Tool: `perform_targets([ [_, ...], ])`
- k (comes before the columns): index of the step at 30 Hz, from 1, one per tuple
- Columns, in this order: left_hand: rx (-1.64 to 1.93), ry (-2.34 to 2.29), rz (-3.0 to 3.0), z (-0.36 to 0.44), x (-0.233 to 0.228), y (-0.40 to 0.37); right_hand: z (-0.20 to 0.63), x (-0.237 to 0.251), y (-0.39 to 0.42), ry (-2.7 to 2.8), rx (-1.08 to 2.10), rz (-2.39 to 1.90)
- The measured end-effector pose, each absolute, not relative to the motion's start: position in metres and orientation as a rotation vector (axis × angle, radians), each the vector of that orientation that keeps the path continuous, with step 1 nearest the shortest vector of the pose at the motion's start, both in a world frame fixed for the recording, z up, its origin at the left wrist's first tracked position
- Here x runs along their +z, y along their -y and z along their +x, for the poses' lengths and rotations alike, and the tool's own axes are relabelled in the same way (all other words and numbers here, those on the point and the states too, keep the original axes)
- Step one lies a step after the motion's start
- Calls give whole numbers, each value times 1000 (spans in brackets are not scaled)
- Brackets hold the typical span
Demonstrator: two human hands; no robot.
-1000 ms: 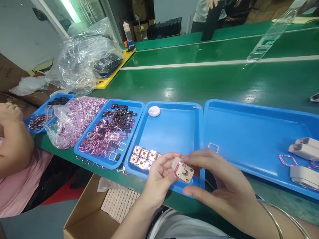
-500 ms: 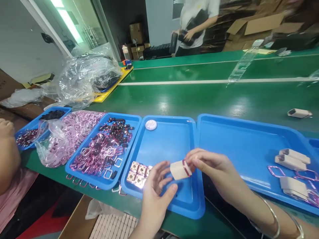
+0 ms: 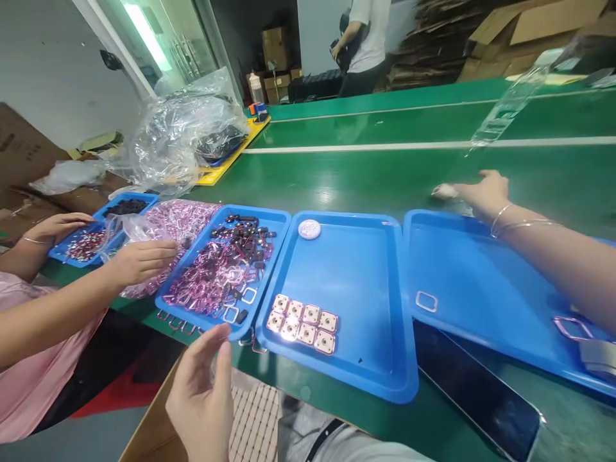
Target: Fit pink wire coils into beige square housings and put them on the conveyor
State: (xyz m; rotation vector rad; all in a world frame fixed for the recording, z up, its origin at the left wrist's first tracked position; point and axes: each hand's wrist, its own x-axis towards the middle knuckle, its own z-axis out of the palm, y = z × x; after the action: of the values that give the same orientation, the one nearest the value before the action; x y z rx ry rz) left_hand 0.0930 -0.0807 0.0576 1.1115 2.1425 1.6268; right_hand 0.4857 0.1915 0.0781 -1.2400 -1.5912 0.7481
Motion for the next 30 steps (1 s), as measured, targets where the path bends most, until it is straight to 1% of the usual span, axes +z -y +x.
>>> perform_targets([
  [1, 1600, -2219, 1115, 82, 54, 83, 476, 74, -183, 1624, 748, -1237],
  [3, 1428, -2386, 1151, 60, 47, 84, 446, 65, -157, 1702, 759, -1225],
  [6, 932, -2567, 1410, 35, 43, 78, 392, 48, -101, 2000, 915, -1070],
  [7, 780, -2576, 1511, 30, 43, 73, 376, 42, -81, 2254, 986, -936],
  [10, 532, -2565, 1640, 23, 49, 57, 346, 27, -37, 2671, 879, -690],
  [13, 444, -2585, 1642, 27, 54, 40, 337, 18, -22, 2728, 764, -627],
  [18, 451, -2519, 1708, 37, 52, 14, 339, 15, -23, 2575, 756, -735],
  [21, 527, -2469, 1729, 39, 43, 2, 343, 22, -23, 2413, 919, -883],
  [23, 592, -2439, 1711, 38, 38, -3, 346, 28, -26, 2198, 1156, -1014],
  [27, 828, -2384, 1598, 38, 41, 1, 356, 44, -33, 1492, 1829, -1128],
  [28, 913, -2368, 1563, 40, 45, 4, 358, 48, -33, 1307, 1942, -1104],
  [30, 1090, -2323, 1512, 49, 59, 12, 359, 54, -33, 1040, 2032, -1037],
])
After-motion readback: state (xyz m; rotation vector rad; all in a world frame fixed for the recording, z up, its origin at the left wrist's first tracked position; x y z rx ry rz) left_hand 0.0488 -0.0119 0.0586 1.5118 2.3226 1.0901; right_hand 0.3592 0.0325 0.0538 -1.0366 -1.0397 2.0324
